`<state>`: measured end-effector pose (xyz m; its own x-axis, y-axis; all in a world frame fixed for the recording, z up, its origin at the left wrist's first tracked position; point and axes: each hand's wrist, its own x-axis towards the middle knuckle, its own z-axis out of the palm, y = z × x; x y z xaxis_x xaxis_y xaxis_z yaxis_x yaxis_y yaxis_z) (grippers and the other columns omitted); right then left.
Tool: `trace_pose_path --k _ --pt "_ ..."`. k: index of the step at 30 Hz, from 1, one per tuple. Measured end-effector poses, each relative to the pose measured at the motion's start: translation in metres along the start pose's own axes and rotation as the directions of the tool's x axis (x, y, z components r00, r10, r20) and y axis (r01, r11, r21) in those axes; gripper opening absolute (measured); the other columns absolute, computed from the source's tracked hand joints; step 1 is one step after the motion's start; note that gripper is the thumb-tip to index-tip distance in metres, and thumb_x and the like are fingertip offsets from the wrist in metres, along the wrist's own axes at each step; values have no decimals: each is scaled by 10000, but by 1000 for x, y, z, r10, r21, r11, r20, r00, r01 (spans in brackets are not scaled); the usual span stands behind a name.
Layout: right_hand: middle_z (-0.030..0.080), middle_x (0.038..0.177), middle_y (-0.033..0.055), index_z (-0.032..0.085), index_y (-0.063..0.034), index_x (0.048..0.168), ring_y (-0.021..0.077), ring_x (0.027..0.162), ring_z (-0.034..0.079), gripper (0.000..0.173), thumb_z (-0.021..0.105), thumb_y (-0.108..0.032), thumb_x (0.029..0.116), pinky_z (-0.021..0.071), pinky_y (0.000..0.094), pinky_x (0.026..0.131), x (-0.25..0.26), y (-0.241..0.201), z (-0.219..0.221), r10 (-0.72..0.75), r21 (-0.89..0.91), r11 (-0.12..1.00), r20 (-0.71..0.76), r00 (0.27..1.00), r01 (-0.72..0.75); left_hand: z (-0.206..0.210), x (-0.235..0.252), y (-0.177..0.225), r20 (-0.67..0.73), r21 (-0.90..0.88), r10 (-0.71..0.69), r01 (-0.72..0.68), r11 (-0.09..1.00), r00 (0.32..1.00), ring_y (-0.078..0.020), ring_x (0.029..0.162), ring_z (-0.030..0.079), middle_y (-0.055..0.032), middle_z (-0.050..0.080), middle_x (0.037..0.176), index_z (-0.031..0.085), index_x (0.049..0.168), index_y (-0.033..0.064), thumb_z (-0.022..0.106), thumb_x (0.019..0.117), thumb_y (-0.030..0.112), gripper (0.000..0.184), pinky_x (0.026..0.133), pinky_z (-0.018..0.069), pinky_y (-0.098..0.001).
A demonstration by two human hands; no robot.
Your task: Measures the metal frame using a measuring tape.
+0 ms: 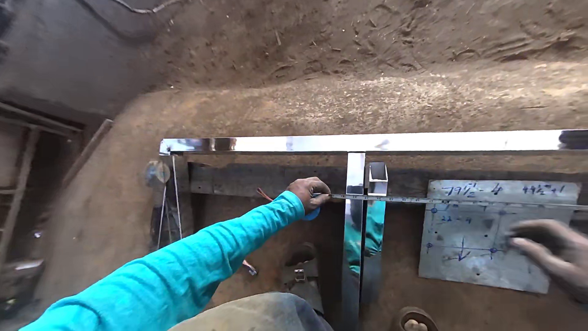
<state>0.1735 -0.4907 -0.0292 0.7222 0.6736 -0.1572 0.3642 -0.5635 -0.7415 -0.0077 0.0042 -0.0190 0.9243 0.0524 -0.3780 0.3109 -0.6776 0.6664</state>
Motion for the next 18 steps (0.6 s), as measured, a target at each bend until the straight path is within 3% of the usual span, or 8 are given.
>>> trace_pose_path --k 1,3,5,7,9,12,15,18 --pt "725 985 124 664 1 1121 225 825 719 334 608 -230 887 619 438 724 9 -26 32 108 91 989 112 988 -118 -1 0 2 1 -4 6 -6 1000 1000 -263 1126 688 -123 726 1185 771 1014 38 695 966 132 130 1004 525 -522" --pt "723 990 93 678 -21 1106 191 838 711 261 589 -183 923 613 422 737 26 -61 90 134 209 960 243 961 -186 -3 0 5 15 6 8 -8 1000 1000 -284 1234 647 -148 687 1297 764 1014 25 687 970 122 131 1060 492 -532" --pt "723 959 95 701 2 1054 176 829 694 172 587 -73 949 584 413 763 41 -85 137 182 340 915 131 974 -217 -4 0 8 29 25 9 -10 1000 1000 -313 1275 623 -170 668 1328 757 1022 17 678 977 117 135 1076 474 -548" --pt "718 911 56 694 -11 1006 118 764 674 127 579 -46 965 580 344 715 54 -100 171 300 496 838 -66 952 -229 -3 1 7 29 50 30 -32 998 999 -317 1265 633 -168 680 1313 757 1024 20 668 981 115 137 1067 482 -554" --pt "711 899 39 670 -13 997 94 739 670 147 541 -84 992 589 310 692 65 -111 187 426 628 744 -182 886 -229 -5 2 5 44 71 29 -32 997 999 -312 1263 634 -165 680 1315 754 1044 27 657 992 129 150 1072 481 -547" --pt "703 828 23 659 -14 977 85 668 662 192 496 -110 1011 586 290 636 68 -119 196 557 723 646 -228 799 -244 -5 -1 10 81 83 10 -16 996 997 -317 1278 622 -174 667 1333 747 1065 17 647 1000 119 157 1086 468 -541" --pt "700 813 8 657 -32 959 82 653 668 178 505 -103 1019 596 280 612 73 -122 192 575 766 608 -245 780 -208 -5 -1 10 56 79 14 -18 997 998 -302 1258 637 -163 678 1315 749 1053 22 653 994 116 147 1076 479 -530" --pt "707 832 2 665 -39 964 77 665 681 149 531 -86 1010 605 270 607 72 -120 195 540 756 638 -309 783 -142 -5 -1 8 66 86 15 -20 996 998 -290 1268 631 -155 669 1335 750 1064 35 649 1000 126 150 1082 477 -521"
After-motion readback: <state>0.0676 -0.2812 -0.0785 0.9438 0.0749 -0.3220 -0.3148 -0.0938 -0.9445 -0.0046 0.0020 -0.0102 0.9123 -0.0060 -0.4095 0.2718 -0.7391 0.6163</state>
